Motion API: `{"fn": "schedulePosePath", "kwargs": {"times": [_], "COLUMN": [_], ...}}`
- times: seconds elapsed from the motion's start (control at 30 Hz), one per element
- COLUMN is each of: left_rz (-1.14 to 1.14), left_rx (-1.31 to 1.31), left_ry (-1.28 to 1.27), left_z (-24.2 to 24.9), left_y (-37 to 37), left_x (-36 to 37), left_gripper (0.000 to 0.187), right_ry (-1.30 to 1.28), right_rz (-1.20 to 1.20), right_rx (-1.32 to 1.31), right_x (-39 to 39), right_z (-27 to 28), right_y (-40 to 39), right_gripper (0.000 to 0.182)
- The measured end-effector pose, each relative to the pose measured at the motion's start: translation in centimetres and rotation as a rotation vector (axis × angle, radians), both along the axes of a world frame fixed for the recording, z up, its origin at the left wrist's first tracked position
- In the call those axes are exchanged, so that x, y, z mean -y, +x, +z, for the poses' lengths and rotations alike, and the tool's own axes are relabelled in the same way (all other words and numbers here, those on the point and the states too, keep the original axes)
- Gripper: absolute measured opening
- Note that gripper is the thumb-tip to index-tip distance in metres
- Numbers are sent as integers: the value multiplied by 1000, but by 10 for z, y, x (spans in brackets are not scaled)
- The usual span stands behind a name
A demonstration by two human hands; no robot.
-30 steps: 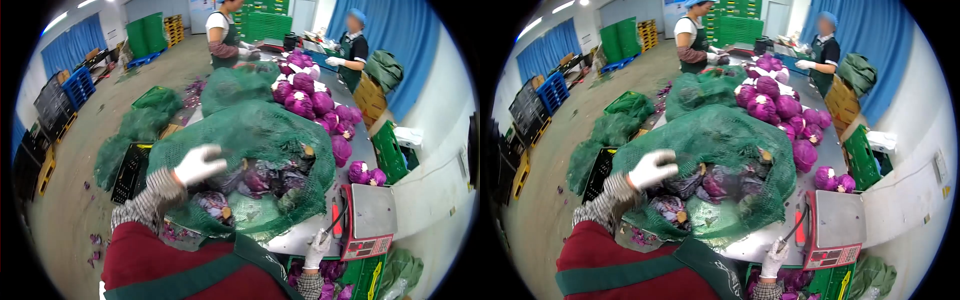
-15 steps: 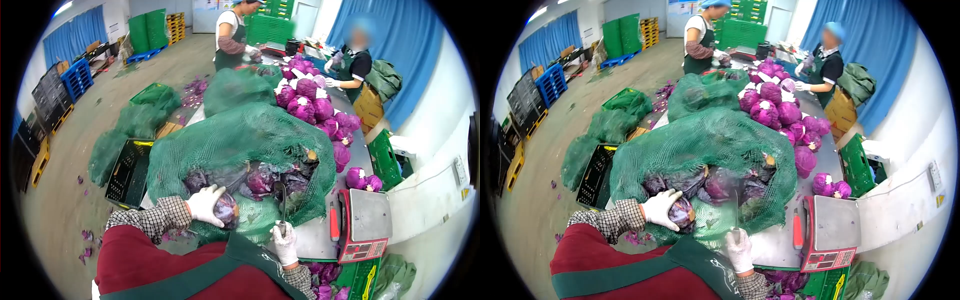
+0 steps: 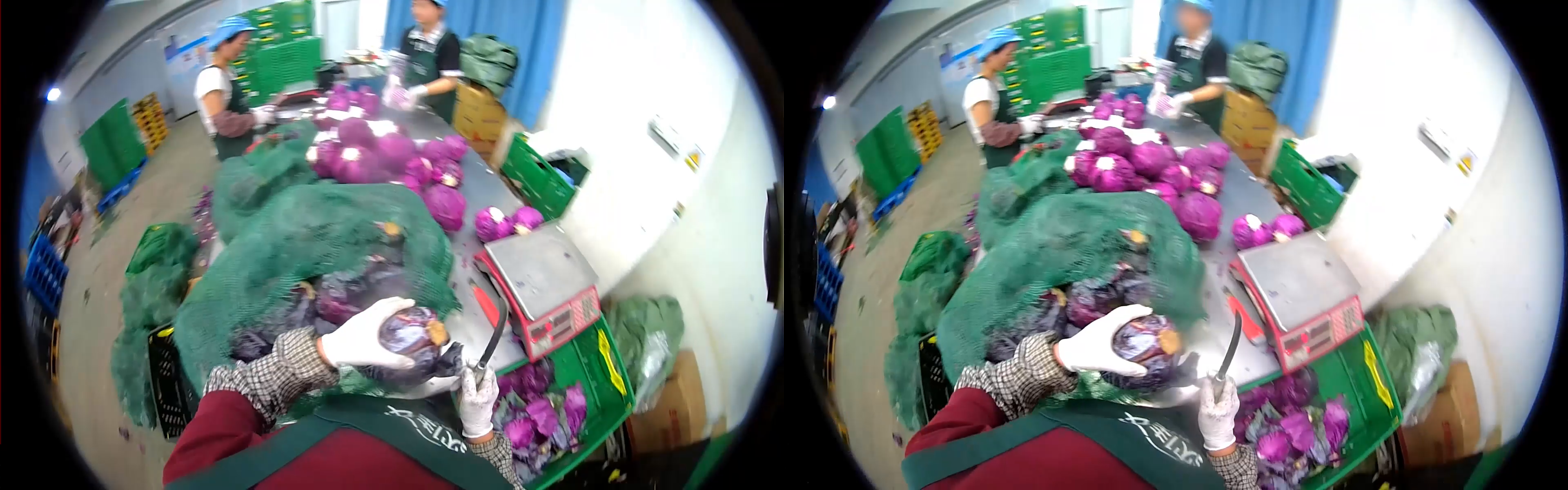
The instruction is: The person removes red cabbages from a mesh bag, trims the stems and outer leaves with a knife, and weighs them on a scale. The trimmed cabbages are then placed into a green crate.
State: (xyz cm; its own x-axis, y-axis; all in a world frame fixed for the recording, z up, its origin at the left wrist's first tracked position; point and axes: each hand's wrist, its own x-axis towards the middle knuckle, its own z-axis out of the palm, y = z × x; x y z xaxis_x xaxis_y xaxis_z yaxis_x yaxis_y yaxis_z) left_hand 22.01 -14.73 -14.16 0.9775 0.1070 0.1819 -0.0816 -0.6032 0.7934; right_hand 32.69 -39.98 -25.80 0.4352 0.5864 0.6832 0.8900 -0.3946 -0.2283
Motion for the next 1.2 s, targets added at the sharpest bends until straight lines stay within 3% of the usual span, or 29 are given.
{"fn": "schedulePosePath", "kwargs": {"times": [0.07,0.17,0.2,0.4,0.57,1.0,1.13,1.2], "left_rz": [-80,-176,-188,-225,-196,-218,-170,-277], "left_rx": [-64,-215,-249,-323,-296,-343,-448,-306], "left_ry": [128,169,249,530,525,554,451,546], "left_z": [-11,-63,-78,-57,-59,-54,-42,-39], "left_y": [40,84,91,101,105,121,131,113], "left_x": [25,52,63,101,103,107,108,118], "left_gripper": [98,100,101,105,105,99,82,82], "right_ry": [12,578,584,297,23,-251,-358,-510], "right_rz": [-117,-200,-235,-328,-482,-444,-468,-472], "right_rx": [-102,-1114,-1178,-978,-964,-875,-941,-920], "right_x": [24,45,54,71,64,59,54,46], "right_z": [4,23,25,-57,-1,1,17,1], "right_y": [-6,-35,-43,-74,-74,-24,7,28], "right_gripper": [20,17,23,21,25,20,20,31]}}
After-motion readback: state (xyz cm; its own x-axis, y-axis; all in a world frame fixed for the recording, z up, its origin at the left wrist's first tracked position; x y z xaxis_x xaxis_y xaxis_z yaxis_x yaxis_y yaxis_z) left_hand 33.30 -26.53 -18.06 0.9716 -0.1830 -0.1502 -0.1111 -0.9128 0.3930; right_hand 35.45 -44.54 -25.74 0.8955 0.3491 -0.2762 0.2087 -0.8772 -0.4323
